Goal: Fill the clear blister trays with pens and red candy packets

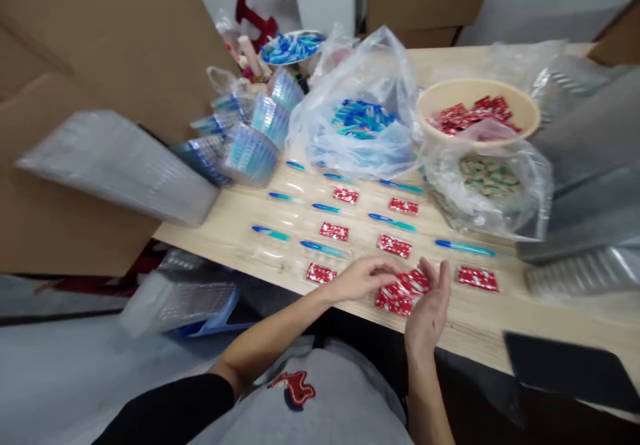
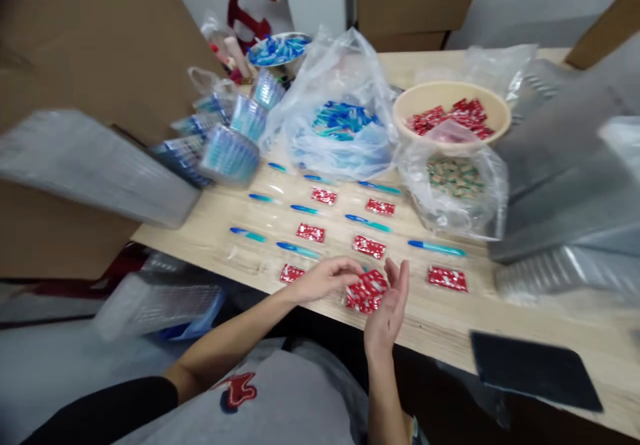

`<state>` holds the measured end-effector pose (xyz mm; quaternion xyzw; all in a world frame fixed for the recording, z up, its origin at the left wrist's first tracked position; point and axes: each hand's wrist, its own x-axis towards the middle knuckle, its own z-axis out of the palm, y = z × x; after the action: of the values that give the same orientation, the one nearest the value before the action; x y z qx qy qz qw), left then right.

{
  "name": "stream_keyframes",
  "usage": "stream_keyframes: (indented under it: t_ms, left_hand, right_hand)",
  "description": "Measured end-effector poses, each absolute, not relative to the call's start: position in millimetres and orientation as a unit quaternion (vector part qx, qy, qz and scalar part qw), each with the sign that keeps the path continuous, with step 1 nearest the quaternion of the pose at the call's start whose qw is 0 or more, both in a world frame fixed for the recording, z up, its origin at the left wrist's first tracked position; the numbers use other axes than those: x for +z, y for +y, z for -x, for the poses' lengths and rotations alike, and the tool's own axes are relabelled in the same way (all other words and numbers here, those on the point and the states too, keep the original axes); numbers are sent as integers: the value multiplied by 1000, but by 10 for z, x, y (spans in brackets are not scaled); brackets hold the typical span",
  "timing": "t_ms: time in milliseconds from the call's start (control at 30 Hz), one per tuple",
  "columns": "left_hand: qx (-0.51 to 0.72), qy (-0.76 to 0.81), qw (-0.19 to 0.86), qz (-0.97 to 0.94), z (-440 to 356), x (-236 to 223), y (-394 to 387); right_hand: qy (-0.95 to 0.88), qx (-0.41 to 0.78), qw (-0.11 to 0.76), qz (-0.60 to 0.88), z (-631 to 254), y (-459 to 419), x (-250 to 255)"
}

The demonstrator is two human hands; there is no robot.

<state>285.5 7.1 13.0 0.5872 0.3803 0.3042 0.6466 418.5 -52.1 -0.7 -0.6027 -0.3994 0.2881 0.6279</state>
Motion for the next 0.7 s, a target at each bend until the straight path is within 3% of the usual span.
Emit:
stream_keyframes:
  t_ms: [100,167,200,400,600,700]
  left_hand:
    - [346,538,443,-628,-1966,150,292]
    - [309,654,265,-637,-1370,135,521]
    - [303,680,227,-628,-1114,116,638]
    - [243,718,157,-632,-552,-114,965]
    - [252,728,56,-634,-743,-184,907]
    - [306,660,42,-685,-1200,-22,1100]
  right_hand:
    - [-459,243,618,590,-4155,-551,-48]
    - [-457,184,610,621,-4258,-603,-122]
    - [-448,159,604,640,-4333,-637,-173]
    - [-434,46,510,742,-4728,-844,-532]
    - [-480,-61,455,748,-4749,-938,-731]
    - [-499,-103,437,741,-4704,-923,-759]
